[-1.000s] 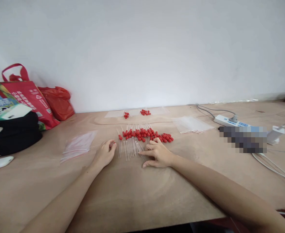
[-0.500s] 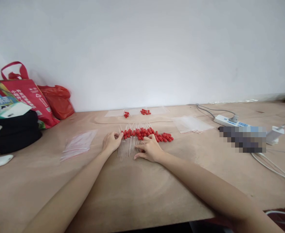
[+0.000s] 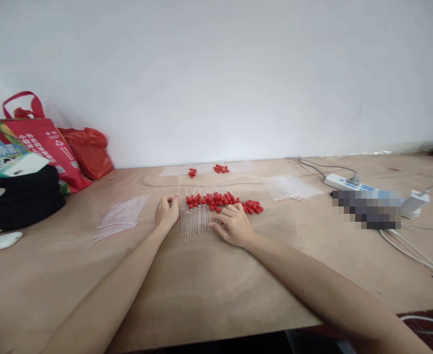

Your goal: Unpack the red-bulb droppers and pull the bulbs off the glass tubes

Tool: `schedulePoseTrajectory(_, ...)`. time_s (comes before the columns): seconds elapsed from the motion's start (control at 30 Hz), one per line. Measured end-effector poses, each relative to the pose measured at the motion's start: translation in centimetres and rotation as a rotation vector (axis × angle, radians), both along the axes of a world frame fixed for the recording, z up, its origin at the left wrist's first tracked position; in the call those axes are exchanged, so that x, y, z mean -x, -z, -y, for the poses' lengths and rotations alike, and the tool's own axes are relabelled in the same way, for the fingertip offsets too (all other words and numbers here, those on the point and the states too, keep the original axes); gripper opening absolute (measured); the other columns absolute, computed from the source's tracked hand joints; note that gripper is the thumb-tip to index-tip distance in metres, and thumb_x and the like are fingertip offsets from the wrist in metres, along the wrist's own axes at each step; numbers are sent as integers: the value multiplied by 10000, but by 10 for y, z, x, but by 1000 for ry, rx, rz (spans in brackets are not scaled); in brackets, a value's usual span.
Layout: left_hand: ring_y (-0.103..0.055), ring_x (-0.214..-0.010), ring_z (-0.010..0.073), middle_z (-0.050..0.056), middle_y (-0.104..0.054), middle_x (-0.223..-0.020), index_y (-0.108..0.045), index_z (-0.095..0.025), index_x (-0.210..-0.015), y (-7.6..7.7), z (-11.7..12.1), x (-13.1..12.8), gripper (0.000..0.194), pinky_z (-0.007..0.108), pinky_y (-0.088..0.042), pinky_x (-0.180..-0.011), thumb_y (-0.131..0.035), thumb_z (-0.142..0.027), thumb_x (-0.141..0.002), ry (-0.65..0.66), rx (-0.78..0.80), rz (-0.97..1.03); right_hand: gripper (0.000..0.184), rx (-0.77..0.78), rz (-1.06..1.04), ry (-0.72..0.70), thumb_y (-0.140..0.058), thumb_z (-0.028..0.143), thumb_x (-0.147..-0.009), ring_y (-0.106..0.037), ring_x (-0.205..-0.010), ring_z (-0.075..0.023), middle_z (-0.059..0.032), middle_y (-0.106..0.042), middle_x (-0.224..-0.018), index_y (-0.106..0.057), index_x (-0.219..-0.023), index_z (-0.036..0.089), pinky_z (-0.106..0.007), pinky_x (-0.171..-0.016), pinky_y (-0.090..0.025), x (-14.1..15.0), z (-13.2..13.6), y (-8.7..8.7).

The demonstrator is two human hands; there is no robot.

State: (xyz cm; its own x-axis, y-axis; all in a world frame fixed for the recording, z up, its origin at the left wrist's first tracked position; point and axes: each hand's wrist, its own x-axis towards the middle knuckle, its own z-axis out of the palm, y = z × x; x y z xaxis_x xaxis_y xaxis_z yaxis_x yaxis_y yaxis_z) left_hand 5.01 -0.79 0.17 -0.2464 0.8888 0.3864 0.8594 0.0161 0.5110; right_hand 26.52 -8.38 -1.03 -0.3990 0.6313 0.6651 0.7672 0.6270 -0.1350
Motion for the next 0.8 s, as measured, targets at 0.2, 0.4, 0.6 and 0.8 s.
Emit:
schedulePoseTrajectory(0.2, -526, -874, 207, 85, -596, -881, -517, -159, -875, -5, 37, -8, 232, 321, -382, -794, -392, -340, -801, 276, -226, -158, 395, -134, -168, 90, -458, 368, -816, -465, -899, -185, -116, -534, -975, -514, -1131, 135, -306, -723, -317, -22, 12, 2)
schedulePoseTrajectory(0.4, -538, -806, 187, 53, -642, -809, -586, -191, -820, -6, 76, -22, 211, 324, -361, -754, -404, -296, -843, 746, -385, -478, 322, -159, 47, -43, -463, 411, -820, -466, -911, -171, -53, -601, -960, -568, -1072, 239, -361, -841, -248, -29, 19, 1)
schedulePoseTrajectory(0.6, -541, -826, 182, 54, -656, -854, -612, -196, -880, -7, 80, -28, 233, 333, -365, -775, -414, -315, -846, 786, -427, -515, 240, -175, 116, -88, -432, 345, -852, -456, -730, -124, 0, -606, -661, -636, -916, 236, -370, -860, -197, -21, 16, 1)
schedulePoseTrajectory(0.8, -539, -886, 175, 16, -667, -887, -624, -226, -870, -6, 74, -26, 212, 343, -342, -860, -426, -300, -847, 887, -471, -521, 272, -166, 74, -91, -397, 295, -864, -422, -682, -117, 2, -573, -610, -639, -785, 200, -346, -823, -209, -20, 18, -1)
